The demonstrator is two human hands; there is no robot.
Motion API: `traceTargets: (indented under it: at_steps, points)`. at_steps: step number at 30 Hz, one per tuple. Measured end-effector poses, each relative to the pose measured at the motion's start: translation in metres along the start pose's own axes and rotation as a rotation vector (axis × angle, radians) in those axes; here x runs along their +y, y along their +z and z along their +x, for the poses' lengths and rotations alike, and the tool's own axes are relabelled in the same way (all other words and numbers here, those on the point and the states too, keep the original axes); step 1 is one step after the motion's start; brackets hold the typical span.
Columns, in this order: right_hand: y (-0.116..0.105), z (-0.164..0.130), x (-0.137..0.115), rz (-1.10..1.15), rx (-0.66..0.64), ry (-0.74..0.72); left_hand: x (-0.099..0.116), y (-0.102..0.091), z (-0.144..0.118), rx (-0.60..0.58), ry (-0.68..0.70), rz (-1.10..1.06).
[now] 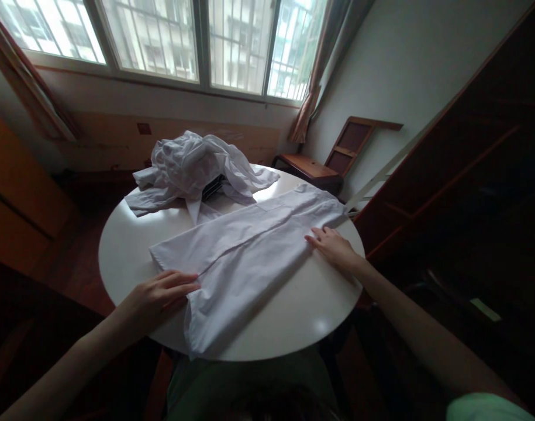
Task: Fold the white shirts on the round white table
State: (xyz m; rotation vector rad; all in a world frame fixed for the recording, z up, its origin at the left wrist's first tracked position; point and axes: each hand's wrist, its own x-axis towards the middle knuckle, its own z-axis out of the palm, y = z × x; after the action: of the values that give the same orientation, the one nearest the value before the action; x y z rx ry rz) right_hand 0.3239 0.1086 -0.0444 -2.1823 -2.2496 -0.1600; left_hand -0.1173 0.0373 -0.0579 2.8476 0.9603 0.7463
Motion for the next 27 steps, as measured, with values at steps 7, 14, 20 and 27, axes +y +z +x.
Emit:
traceTargets:
  at_steps: [7,14,20,27]
  points:
    - [0.013,0.073,0.017,0.039,-0.013,0.094,0.041,0.022,0.042,0.028,0.077,0.032]
    - [-0.004,0.125,0.012,0.06,-0.07,0.259,0.107,0.059,0.091,-0.21,0.312,0.038]
    - [-0.027,0.054,-0.033,0.188,0.139,-0.059,0.089,0.027,0.082,-0.25,0.261,-0.209]
    - [-0.045,-0.134,-0.089,0.461,0.106,-0.555,0.056,0.026,0.048,-0.179,0.165,-0.083]
